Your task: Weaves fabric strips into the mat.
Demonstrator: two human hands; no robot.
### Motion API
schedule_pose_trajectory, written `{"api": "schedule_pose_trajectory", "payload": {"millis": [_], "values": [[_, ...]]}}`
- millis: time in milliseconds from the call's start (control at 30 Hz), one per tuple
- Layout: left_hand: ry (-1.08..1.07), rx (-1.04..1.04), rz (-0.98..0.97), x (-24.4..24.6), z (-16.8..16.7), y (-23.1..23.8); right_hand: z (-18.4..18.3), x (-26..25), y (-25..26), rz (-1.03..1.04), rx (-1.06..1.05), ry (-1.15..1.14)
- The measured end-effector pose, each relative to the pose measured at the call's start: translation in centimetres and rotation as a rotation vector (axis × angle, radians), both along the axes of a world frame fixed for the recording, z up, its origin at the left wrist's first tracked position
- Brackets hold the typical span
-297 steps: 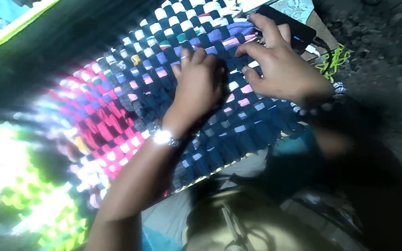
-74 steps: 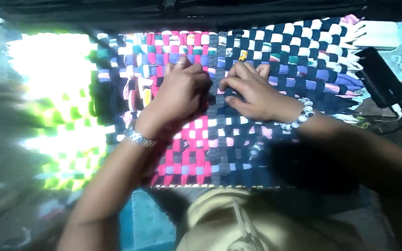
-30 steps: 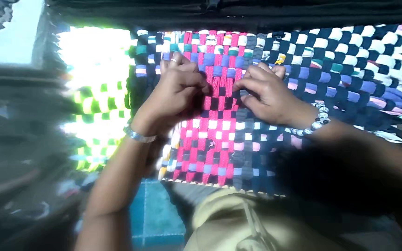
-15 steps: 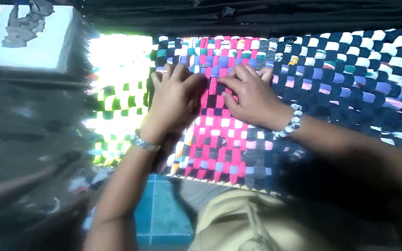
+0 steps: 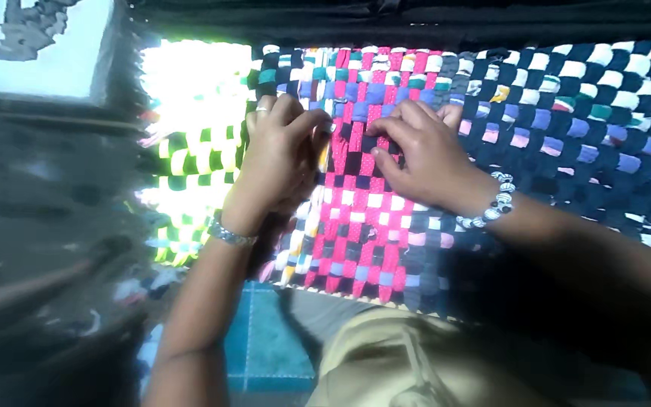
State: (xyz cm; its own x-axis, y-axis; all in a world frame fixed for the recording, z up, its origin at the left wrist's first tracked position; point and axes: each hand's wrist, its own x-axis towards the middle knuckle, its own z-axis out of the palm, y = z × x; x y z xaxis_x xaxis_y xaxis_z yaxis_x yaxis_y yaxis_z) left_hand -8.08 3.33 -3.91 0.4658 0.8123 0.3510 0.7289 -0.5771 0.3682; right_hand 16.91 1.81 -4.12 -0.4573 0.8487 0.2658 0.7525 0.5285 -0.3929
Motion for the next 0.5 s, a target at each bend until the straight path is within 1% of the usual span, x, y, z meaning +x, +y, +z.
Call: {"api": "schedule_pose_trajectory", "payload": {"millis": [133,267,400,500], "values": [[0.093,0.068,0.035,0.8,-0.2,-0.7,-0.1,0.0,-0.1,0.001,0.004,-0.009],[0.191,0.045,0.116,2.1,0.1,-0.7,0.0,0.0,-0.1,-0.003,0.008,-0.037],[0.17,0.02,0.061,1.9,0.1,0.5,0.1,0.0,-0.1,-0.006,-0.017,-0.053],[0.11,0.001,0.012,1.4,0.0,1.2,0.4,0.3,0.6,0.048,-0.054,-0.074]]}}
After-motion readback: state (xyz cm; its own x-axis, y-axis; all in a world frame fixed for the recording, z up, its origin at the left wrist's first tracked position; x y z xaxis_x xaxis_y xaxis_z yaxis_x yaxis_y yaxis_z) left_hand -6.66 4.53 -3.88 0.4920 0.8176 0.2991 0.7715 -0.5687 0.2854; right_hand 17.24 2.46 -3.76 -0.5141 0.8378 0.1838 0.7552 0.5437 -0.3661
